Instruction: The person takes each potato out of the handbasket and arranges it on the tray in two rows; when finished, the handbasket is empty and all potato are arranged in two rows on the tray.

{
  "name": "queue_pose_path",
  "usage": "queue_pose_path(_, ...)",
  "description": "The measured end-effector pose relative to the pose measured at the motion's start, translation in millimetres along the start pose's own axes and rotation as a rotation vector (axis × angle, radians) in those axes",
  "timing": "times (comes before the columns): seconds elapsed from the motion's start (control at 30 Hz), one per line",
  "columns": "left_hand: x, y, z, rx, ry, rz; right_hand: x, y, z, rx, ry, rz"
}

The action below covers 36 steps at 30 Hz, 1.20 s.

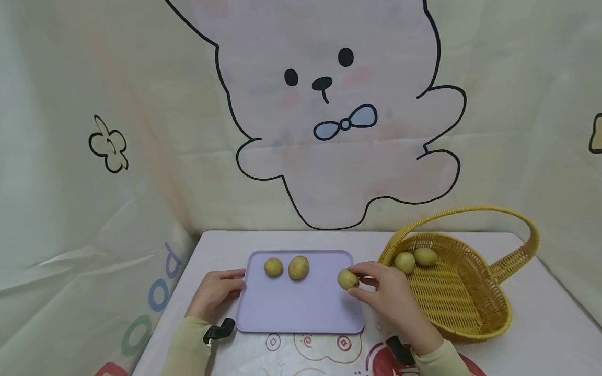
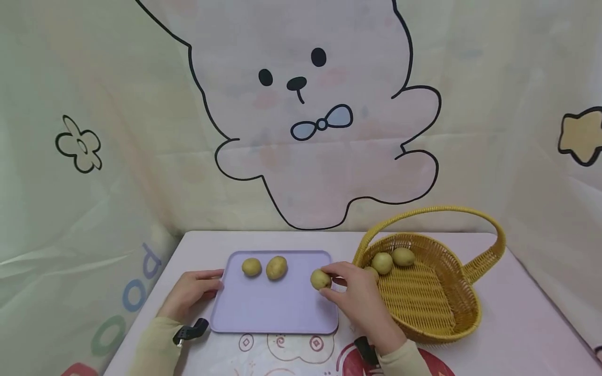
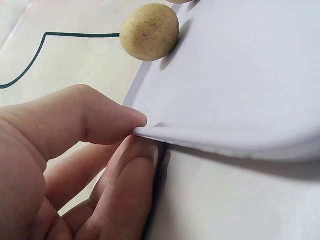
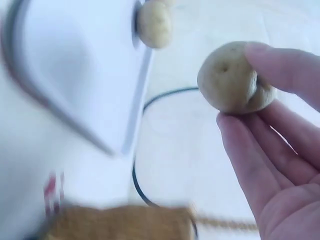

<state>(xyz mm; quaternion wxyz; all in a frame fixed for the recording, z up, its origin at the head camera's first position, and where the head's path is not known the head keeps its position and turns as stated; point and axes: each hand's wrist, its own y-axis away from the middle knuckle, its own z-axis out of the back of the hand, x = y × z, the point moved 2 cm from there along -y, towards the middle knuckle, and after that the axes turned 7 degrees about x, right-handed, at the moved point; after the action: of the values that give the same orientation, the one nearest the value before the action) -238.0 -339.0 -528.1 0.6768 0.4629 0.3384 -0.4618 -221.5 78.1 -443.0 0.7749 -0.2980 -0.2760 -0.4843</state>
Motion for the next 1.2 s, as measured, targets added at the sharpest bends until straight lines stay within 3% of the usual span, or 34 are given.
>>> queue_pose_path(0.1, -3.5, -1.0, -4.3, 0.008, 0.009, -0.008, -5, -15.0, -15, 0.012, -0.068, -0.032)
queue_pose_path(0.43, -3.7, -5.6, -9.6, 0.012, -0.005, -0.02, -38, -54.1, -54, -0.023, -0.128, -0.187)
queue_pose_path(1.2, 1.2, -2.4, 0.9, -0.015, -0.003, -0.003, -35, -74.8, -80, -0.014, -0.073, -0.141)
